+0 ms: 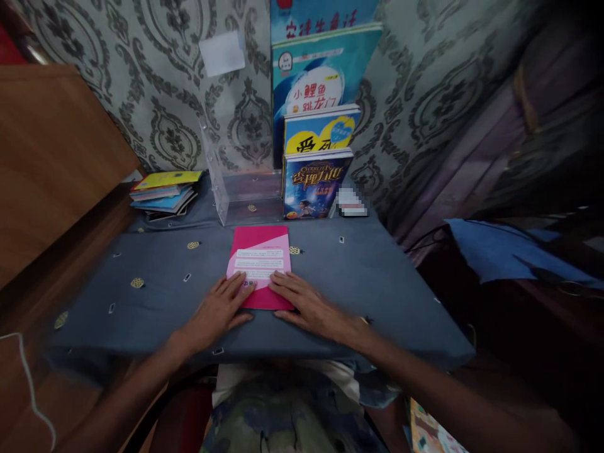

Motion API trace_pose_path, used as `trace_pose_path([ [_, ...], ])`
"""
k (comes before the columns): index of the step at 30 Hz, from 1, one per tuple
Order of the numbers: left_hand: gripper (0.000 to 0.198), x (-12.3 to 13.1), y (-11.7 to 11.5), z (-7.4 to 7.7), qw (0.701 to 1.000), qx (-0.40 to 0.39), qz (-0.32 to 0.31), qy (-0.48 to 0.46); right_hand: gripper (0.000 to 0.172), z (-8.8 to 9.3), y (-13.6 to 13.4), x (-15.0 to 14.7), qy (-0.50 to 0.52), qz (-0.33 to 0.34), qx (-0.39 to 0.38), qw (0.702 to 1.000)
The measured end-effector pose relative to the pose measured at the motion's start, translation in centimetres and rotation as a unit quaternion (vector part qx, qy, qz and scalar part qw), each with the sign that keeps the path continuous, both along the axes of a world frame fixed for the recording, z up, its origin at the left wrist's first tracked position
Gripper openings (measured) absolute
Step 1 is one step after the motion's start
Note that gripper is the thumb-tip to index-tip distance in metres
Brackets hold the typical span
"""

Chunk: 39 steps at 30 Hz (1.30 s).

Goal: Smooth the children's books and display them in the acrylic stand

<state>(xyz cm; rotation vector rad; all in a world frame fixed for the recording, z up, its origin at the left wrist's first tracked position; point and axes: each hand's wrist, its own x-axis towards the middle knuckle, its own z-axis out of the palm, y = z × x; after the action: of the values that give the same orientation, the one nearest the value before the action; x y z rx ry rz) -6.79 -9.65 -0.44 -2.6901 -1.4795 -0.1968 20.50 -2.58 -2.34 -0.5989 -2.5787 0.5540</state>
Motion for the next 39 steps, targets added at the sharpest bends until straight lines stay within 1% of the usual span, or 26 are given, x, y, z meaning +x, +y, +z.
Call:
trace_pose_path([
  [3,0.051,0.1,0.4,-0.2,0.998,0.032,-0.023,0.045,0.061,0.1,0.1,0.2,-0.004,0.006,-0.01,1.0],
  [7,0.047,0.3,0.5,0.0,0.99,0.078,-0.069,0.101,0.063,0.2,0.2,0.4,-0.018,0.004,-0.018,1.0],
  [9,0.049,0.2,0.5,0.1,0.983,0.095,-0.083,0.13,0.065,0.1,0.2,0.6,-0.021,0.0,-0.021,1.0],
  [12,0.056,-0.1,0.3,-0.2,0.977,0.114,-0.1,0.151,0.067,0.0,0.3,0.8,-0.013,-0.001,-0.027,1.0],
  [14,0.057,-0.3,0.2,-0.6,0.972,0.137,-0.105,0.158,0.063,-0.1,0.6,0.9,0.001,0.001,-0.03,1.0],
  [18,0.056,-0.4,0.3,-1.6,0.961,0.191,-0.107,0.172,0.047,0.4,1.5,0.8,0.036,-0.006,-0.035,0.999],
  [20,0.057,-0.2,0.5,-1.7,0.96,0.204,-0.108,0.157,0.043,0.8,2.2,0.6,0.051,-0.003,-0.04,0.998],
  [22,0.051,0.0,0.7,-1.0,0.964,0.214,-0.107,0.116,0.04,1.4,2.9,0.5,0.054,0.011,-0.043,0.998],
  [25,0.034,-0.1,1.3,0.9,0.972,0.216,-0.089,0.019,0.036,2.2,3.8,0.3,0.065,0.016,-0.049,0.997],
  [29,0.037,-1.3,2.4,3.7,0.974,0.188,-0.055,-0.112,0.027,3.5,4.5,-0.3,0.15,-0.011,-0.107,0.983],
  [31,0.035,-2.0,3.0,4.9,0.969,0.152,-0.019,-0.193,0.025,4.4,4.7,-0.8,0.192,-0.027,-0.148,0.97],
  [32,0.034,-2.2,3.3,5.3,0.963,0.126,0.009,-0.239,0.025,4.9,4.7,-1.1,0.211,-0.032,-0.169,0.962],
  [33,0.033,-2.4,3.6,5.8,0.951,0.099,0.042,-0.288,0.026,5.4,4.8,-1.4,0.228,-0.034,-0.189,0.954],
  [35,0.036,-2.4,4.4,6.7,0.914,0.052,0.108,-0.388,0.028,6.6,4.9,-2.0,0.267,-0.031,-0.225,0.937],
  [37,0.042,-1.9,5.4,7.4,0.861,0.026,0.152,-0.484,0.03,7.8,5.2,-2.7,0.31,-0.028,-0.249,0.917],
  [39,0.049,-1.3,6.5,7.8,0.81,0.025,0.173,-0.56,0.032,9.0,5.5,-3.3,0.355,-0.027,-0.264,0.896],
])
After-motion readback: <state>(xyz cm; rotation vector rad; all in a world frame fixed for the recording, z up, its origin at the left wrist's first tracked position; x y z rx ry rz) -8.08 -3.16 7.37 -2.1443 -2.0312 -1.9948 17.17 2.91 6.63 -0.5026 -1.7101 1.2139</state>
